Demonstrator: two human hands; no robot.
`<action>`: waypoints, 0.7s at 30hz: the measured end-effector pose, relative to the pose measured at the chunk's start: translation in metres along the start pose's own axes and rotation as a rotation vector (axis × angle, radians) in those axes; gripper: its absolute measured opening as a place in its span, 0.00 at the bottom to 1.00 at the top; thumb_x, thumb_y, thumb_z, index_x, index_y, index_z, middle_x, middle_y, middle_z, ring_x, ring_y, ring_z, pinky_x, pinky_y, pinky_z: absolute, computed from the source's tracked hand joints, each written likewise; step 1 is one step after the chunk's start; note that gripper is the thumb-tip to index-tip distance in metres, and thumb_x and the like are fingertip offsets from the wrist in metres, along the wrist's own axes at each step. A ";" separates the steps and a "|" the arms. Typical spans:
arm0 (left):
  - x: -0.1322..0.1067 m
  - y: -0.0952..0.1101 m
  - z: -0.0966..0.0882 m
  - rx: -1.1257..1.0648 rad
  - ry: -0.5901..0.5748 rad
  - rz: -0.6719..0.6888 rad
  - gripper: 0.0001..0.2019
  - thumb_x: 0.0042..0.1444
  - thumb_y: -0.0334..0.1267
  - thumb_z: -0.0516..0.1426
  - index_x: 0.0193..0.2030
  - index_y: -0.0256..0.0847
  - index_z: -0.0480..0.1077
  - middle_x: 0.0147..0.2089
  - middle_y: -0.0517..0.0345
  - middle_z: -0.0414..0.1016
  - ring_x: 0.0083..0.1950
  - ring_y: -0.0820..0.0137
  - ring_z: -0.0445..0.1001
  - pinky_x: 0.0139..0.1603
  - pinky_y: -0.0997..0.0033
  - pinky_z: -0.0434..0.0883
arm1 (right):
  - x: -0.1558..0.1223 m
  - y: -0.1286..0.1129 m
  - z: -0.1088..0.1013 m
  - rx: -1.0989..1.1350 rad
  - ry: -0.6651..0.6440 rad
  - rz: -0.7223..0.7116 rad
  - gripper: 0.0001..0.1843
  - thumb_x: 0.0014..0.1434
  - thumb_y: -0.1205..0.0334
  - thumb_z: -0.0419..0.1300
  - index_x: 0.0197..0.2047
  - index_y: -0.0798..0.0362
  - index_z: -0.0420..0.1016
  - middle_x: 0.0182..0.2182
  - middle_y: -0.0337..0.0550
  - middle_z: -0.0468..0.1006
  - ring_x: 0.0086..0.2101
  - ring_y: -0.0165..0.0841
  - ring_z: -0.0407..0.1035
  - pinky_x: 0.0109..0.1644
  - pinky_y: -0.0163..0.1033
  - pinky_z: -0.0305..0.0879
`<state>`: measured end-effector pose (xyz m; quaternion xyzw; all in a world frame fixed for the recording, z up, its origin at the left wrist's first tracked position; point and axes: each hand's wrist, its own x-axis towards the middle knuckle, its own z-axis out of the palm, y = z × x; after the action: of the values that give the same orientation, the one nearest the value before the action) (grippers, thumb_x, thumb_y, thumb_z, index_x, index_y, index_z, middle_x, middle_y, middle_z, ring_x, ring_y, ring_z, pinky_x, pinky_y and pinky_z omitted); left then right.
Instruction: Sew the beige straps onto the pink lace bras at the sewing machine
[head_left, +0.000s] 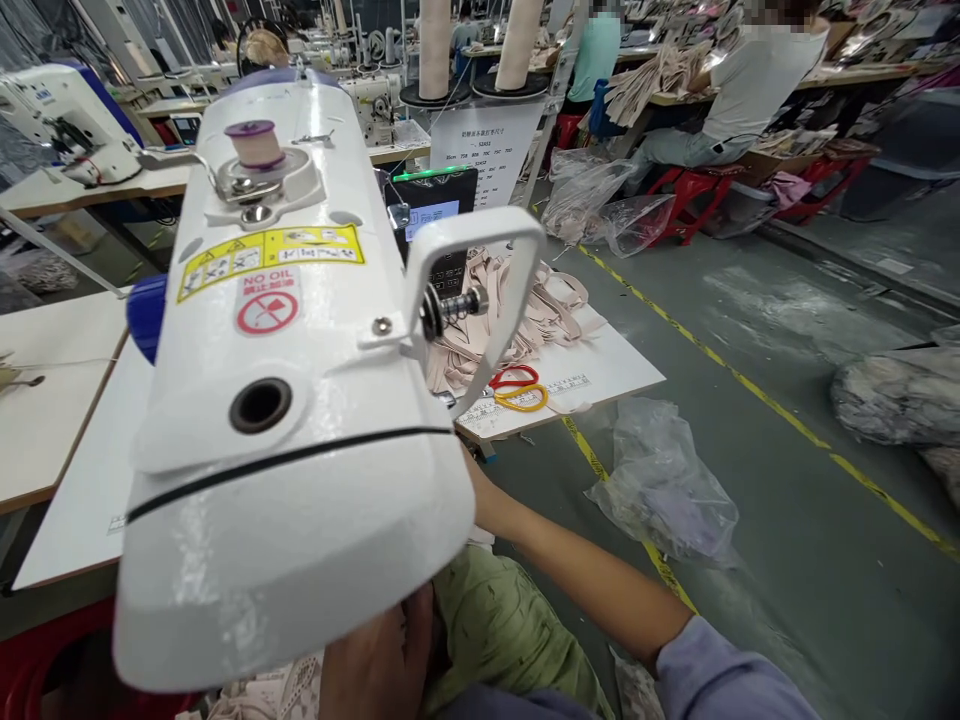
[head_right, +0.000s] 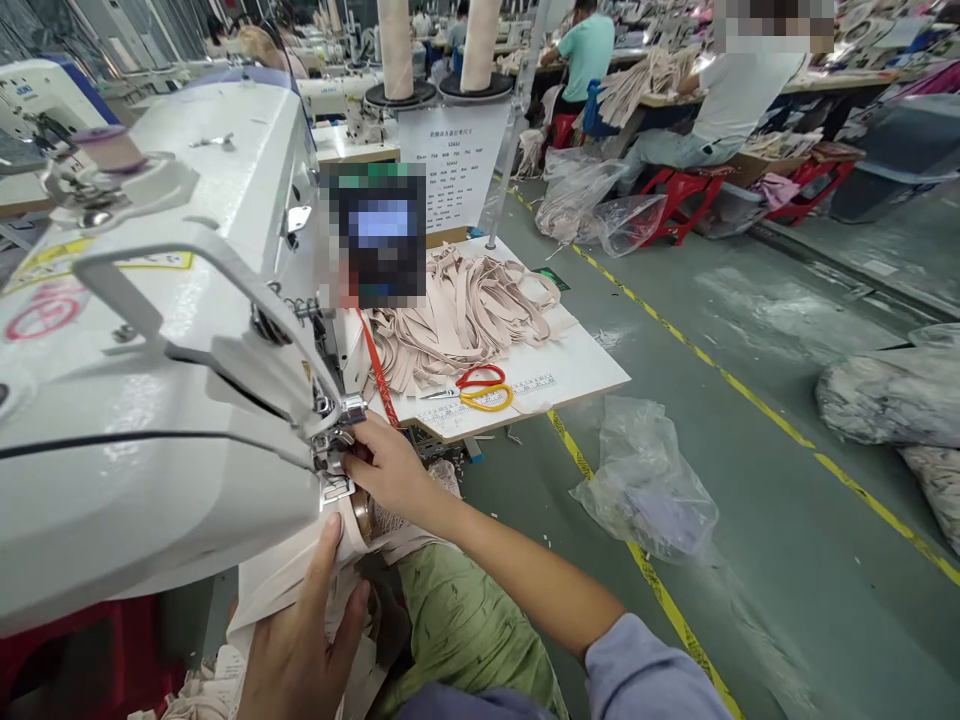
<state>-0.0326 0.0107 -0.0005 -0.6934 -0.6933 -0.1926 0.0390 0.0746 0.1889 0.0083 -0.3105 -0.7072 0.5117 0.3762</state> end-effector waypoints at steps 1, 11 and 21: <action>-0.001 -0.001 0.000 0.019 0.008 0.009 0.35 0.61 0.42 0.53 0.73 0.45 0.46 0.62 0.45 0.72 0.61 0.48 0.71 0.51 0.53 0.74 | -0.001 0.003 0.001 -0.010 0.002 -0.010 0.03 0.58 0.62 0.59 0.34 0.50 0.74 0.35 0.43 0.72 0.33 0.35 0.65 0.41 0.41 0.69; -0.012 0.011 -0.004 0.052 0.045 -0.164 0.37 0.63 0.44 0.54 0.74 0.39 0.41 0.68 0.35 0.61 0.66 0.41 0.63 0.58 0.40 0.67 | -0.031 0.028 -0.002 0.116 0.173 0.060 0.08 0.63 0.58 0.56 0.42 0.52 0.70 0.46 0.46 0.69 0.37 0.32 0.65 0.41 0.38 0.65; -0.004 0.014 -0.007 0.065 0.050 -0.136 0.36 0.63 0.43 0.54 0.73 0.35 0.43 0.67 0.29 0.61 0.66 0.38 0.62 0.58 0.38 0.68 | -0.042 0.039 -0.008 0.216 0.152 0.082 0.09 0.65 0.55 0.56 0.43 0.52 0.70 0.46 0.45 0.68 0.43 0.34 0.66 0.48 0.39 0.64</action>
<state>-0.0198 0.0038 0.0079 -0.6379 -0.7436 -0.1896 0.0656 0.1056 0.1692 -0.0361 -0.3347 -0.6041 0.5751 0.4385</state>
